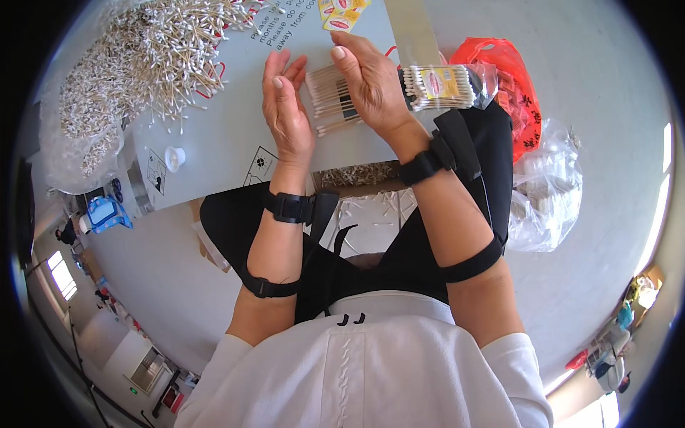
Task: Packaging cotton swabs into small plastic containers and sealing them.
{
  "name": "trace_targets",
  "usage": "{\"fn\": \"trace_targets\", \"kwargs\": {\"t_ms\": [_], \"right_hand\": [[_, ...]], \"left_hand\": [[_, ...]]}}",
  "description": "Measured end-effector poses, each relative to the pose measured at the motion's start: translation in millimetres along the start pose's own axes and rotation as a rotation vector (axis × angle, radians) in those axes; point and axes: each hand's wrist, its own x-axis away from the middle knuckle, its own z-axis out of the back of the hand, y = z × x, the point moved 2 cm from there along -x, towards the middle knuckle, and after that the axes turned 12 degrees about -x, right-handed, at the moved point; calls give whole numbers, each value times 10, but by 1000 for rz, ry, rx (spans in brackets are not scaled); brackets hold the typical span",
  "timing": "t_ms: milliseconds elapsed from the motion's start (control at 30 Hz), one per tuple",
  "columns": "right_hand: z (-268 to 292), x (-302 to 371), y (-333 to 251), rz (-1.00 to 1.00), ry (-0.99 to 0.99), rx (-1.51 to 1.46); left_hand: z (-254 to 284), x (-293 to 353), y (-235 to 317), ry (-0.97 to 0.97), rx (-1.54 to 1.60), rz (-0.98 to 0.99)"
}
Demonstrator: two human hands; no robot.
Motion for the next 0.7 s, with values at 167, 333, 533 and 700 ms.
{"fn": "trace_targets", "kwargs": {"t_ms": [167, 333, 533, 700], "right_hand": [[18, 208, -1, -77, 65, -71], [-130, 344, 26, 53, 204, -165], [-144, 370, 46, 5, 179, -163], [-77, 357, 40, -83, 239, -358]], "left_hand": [[50, 102, 20, -10, -36, 25], [-87, 199, 13, 107, 10, 25], [-158, 209, 19, 97, 68, 40], [-3, 192, 72, 32, 28, 63]]}}
